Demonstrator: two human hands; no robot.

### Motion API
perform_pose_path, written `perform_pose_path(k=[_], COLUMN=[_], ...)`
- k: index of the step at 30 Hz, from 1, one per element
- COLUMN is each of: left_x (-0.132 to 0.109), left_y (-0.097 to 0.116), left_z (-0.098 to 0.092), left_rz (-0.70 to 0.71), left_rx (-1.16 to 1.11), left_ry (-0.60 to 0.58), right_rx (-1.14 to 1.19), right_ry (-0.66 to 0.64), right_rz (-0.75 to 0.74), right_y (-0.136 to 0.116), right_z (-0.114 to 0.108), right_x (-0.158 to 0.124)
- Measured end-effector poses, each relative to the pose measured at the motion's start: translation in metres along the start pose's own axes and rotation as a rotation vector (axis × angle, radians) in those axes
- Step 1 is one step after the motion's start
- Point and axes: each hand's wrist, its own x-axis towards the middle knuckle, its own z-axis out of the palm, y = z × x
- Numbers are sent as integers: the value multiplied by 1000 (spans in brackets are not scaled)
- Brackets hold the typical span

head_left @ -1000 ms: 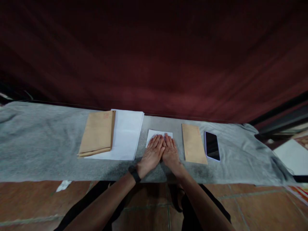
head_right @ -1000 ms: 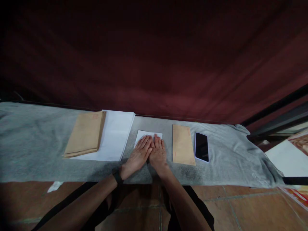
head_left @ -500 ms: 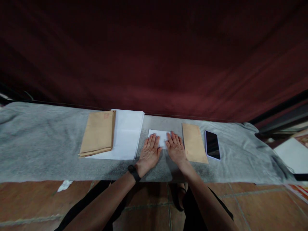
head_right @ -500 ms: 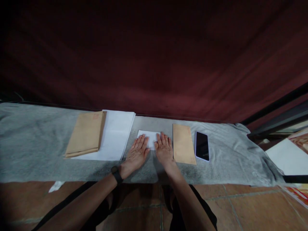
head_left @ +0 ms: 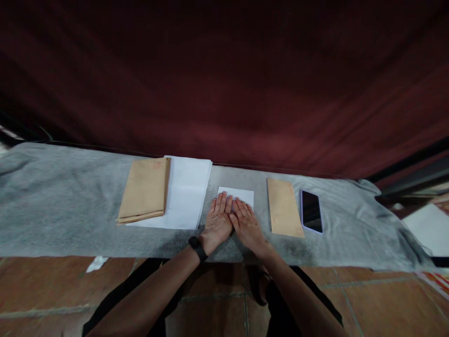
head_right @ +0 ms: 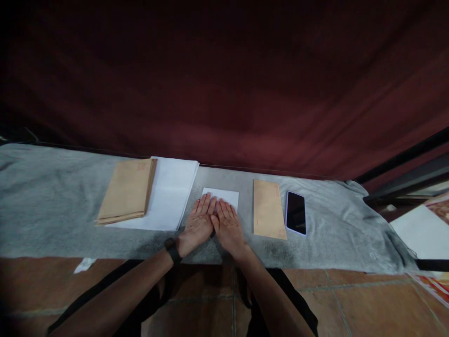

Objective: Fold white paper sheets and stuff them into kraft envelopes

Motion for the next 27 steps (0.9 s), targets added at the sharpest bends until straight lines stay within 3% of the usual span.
perform_pose_path(k=[11, 17, 27], left_x=[1, -17, -34], left_y=[3, 10, 12], left_z=[5, 5, 1], left_rz=[-6, 168, 232], left_rx=[25, -18, 29], left_ry=[26, 3, 13], right_rx=[-134, -164, -263], right_ry=[39, 16, -38], right_rz=[92, 128, 100], right_y=[20, 21, 19], right_z=[1, 2, -1], right_x=[-3, -2, -5])
